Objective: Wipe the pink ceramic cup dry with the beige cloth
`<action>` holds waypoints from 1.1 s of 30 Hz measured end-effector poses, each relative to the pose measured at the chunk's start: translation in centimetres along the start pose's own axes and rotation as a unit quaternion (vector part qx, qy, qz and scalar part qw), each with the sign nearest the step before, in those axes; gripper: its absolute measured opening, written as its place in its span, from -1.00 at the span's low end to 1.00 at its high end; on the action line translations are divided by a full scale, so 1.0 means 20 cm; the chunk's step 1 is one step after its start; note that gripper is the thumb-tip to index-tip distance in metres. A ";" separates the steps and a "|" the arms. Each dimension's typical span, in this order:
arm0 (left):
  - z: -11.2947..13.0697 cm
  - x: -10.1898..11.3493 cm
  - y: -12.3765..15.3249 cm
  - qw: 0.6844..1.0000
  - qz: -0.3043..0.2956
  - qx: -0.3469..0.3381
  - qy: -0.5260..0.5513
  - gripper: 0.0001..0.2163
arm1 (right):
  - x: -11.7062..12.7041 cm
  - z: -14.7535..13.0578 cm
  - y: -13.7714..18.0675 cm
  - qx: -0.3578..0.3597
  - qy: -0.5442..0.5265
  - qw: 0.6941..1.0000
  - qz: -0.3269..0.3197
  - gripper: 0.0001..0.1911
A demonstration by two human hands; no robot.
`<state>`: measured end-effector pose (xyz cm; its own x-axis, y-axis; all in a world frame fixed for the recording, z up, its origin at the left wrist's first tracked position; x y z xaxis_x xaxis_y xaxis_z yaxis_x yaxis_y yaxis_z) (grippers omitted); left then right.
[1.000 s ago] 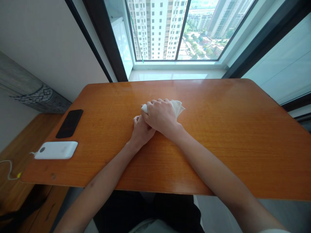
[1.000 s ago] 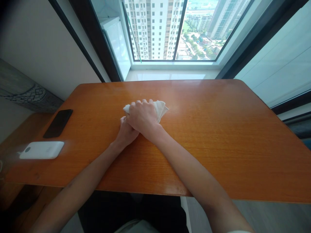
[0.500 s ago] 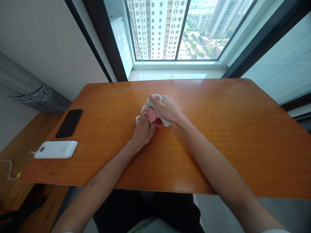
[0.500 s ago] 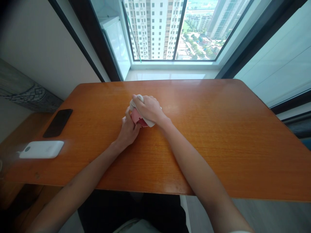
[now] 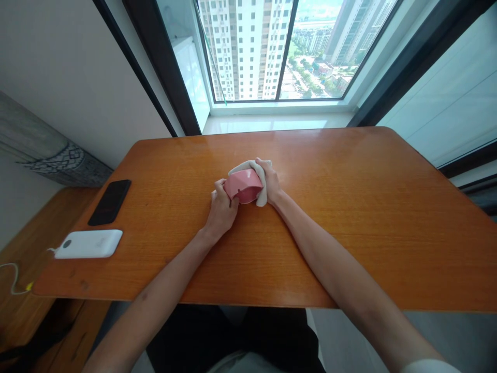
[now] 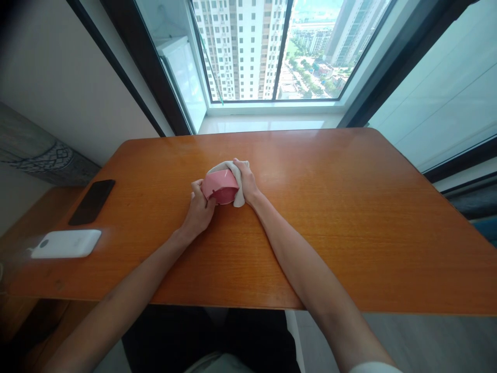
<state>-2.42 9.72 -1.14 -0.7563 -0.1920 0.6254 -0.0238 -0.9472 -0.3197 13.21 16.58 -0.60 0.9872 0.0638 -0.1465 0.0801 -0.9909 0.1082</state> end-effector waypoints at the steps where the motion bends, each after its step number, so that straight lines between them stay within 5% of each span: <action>1: 0.00 0.00 0.00 1.000 0.000 0.004 0.003 -0.69 | 0.01 0.00 -0.01 0.002 -0.001 1.000 0.004 -0.32; 4: -0.01 0.01 0.00 1.000 0.004 0.012 0.013 -0.70 | 0.02 -0.07 -0.02 0.036 0.047 0.998 0.010 -0.37; 7: -0.01 0.01 0.00 1.000 0.006 0.008 0.015 -0.70 | -0.04 -0.21 0.03 0.102 0.220 0.970 -0.015 -0.42; 9: -0.01 0.01 0.00 1.000 0.006 0.000 0.009 -0.70 | -0.14 -0.31 0.10 0.157 0.373 0.914 -0.040 -0.43; 12: 0.02 0.00 0.00 0.999 -0.009 -0.039 -0.001 -0.67 | -0.32 -0.41 0.26 0.260 0.559 0.787 -0.020 -0.56; 15: 0.04 -0.01 0.00 0.997 -0.022 -0.078 -0.014 -0.64 | -0.50 -0.39 0.38 0.315 0.671 0.671 -0.024 -0.64; 19: 0.02 -0.01 0.00 0.997 -0.040 -0.061 -0.024 -0.63 | -0.59 -0.34 0.40 0.296 0.726 0.620 -0.020 -0.64; 22: 0.03 -0.02 0.00 0.997 -0.045 -0.064 -0.025 -0.63 | -0.58 -0.34 0.39 0.299 0.719 0.626 -0.033 -0.64; 25: 0.06 -0.02 0.00 0.996 -0.041 -0.077 -0.020 -0.64 | -0.52 -0.39 0.35 0.295 0.678 0.671 -0.044 -0.56; 30: 0.04 0.00 0.00 0.999 -0.006 -0.046 -0.015 -0.68 | -0.33 -0.42 0.19 0.211 0.546 0.809 -0.055 -0.41; 33: 0.03 0.00 0.01 0.999 0.000 -0.032 -0.005 -0.68 | -0.20 -0.35 0.09 0.164 0.364 0.912 -0.093 -0.37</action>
<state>-2.04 9.42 -0.62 -0.7493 -0.1954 0.6327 -0.0656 -0.9289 -0.3644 10.35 15.34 6.98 0.8009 0.1776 0.5719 0.3273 -0.9295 -0.1697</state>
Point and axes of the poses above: each hand's wrist, its own y-axis away from the middle knuckle, its own x-axis out of the back of the hand, z = x × y, the point moved 9 cm from there along -y, towards the middle knuckle
